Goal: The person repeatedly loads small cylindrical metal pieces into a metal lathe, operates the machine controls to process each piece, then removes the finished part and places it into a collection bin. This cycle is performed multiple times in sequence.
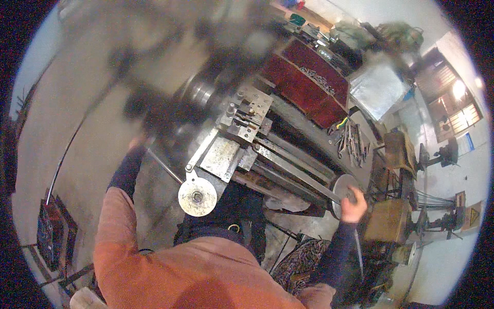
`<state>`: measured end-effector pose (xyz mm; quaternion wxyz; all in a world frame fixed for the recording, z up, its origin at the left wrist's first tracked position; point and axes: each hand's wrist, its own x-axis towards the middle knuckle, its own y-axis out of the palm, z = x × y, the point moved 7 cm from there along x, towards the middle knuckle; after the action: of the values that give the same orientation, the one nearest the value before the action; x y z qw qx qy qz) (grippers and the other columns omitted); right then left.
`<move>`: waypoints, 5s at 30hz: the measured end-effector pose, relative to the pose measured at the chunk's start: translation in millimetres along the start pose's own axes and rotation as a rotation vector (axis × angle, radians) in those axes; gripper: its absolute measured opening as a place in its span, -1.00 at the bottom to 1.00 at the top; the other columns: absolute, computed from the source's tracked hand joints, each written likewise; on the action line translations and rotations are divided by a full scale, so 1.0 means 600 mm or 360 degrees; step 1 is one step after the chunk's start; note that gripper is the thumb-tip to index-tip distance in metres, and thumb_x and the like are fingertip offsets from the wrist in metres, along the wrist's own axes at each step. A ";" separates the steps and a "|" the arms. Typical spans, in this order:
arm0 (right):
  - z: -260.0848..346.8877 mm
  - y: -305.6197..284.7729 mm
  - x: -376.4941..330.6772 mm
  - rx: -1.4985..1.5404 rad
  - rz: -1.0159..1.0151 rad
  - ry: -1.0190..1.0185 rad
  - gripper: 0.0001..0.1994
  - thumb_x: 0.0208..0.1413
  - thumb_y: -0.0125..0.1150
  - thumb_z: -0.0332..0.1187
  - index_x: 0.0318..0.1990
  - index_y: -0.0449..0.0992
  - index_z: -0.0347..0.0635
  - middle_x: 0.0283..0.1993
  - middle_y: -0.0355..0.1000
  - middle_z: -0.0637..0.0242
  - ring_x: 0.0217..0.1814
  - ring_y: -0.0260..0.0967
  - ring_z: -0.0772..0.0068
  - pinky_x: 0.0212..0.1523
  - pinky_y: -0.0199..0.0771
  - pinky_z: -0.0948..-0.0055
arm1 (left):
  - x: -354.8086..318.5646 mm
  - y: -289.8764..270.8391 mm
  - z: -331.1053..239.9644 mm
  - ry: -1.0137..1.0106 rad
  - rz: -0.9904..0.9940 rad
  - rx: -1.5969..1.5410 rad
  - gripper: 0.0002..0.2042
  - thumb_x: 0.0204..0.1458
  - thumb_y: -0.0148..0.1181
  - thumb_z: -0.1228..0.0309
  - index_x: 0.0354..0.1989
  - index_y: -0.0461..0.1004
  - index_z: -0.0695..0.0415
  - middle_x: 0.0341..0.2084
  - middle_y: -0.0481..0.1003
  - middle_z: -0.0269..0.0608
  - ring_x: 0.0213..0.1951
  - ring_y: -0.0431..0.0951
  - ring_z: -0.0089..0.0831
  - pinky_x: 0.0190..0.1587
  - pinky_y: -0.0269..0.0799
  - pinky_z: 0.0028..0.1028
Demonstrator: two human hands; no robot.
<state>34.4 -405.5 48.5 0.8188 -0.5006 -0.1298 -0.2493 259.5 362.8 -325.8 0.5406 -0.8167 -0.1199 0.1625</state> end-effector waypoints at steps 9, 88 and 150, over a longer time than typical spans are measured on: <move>0.430 0.172 0.115 0.0530 0.0417 -0.0987 -0.60 -0.43 0.17 -0.27 -0.29 0.50 -0.22 -0.28 0.43 0.13 -0.16 0.35 0.08 -0.09 0.33 0.27 | -0.037 -0.083 -0.030 0.0051 0.0124 0.0414 -0.66 -0.12 0.11 0.18 -0.15 0.41 0.03 -0.33 0.51 -0.09 -0.22 0.51 -0.10 -0.17 0.41 -0.20; 0.600 0.494 0.154 -0.0514 0.1073 -0.1264 -0.72 -0.38 0.13 -0.22 -0.38 0.61 0.18 -0.30 0.50 0.33 -0.05 0.32 0.28 0.09 0.10 0.15 | -0.345 -0.488 0.051 0.0130 -0.0499 0.0228 -0.71 -0.11 0.17 0.22 -0.38 0.35 0.20 -0.64 0.43 0.02 -0.45 0.46 0.03 -0.38 0.36 -0.14; -0.448 -0.153 -0.387 -0.1579 0.0360 0.1729 -0.72 -0.21 0.12 -0.20 -0.32 0.56 -0.09 -0.24 0.49 0.11 -0.20 0.45 0.05 -0.19 0.44 0.15 | -0.066 -0.150 -0.103 -0.0424 -0.0265 -0.2136 -0.70 -0.15 -0.05 0.59 -0.24 0.08 0.44 -0.60 0.45 0.14 -0.70 0.50 -0.18 -0.72 0.42 -0.38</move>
<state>-220.2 -613.2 -114.7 0.4662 -0.6279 0.4735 -0.4052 245.9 330.5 -215.1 -0.0907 -0.9359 -0.3222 0.1100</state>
